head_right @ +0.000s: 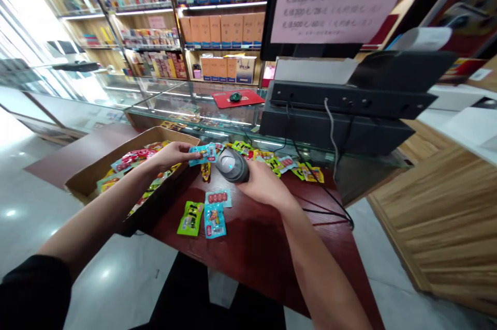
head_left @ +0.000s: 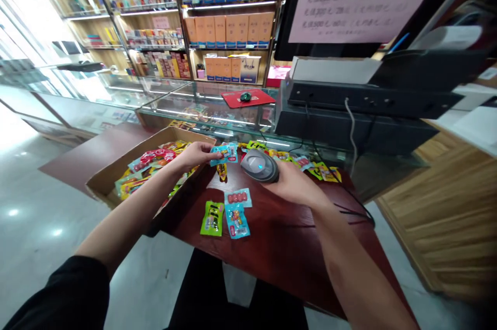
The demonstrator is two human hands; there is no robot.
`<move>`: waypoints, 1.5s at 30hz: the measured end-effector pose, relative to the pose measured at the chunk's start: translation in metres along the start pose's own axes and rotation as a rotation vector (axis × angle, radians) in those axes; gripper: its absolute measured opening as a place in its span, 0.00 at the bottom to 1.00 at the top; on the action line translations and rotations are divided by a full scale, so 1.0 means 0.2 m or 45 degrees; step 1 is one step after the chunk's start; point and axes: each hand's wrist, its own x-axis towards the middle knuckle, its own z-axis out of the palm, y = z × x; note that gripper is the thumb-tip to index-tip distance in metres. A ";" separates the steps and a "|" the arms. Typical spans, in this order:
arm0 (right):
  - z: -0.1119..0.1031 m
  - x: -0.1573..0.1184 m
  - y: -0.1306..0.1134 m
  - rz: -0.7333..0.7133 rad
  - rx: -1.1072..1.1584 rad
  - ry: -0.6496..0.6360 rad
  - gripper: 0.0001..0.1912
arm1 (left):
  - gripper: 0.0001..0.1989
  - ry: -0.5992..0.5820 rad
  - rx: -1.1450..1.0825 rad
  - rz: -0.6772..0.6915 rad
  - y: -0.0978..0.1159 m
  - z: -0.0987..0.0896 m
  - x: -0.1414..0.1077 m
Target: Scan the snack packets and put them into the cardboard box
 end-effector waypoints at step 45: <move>0.16 0.01 -0.07 -0.038 0.049 -0.149 0.14 | 0.21 0.375 -0.327 0.023 -0.11 -0.28 -0.21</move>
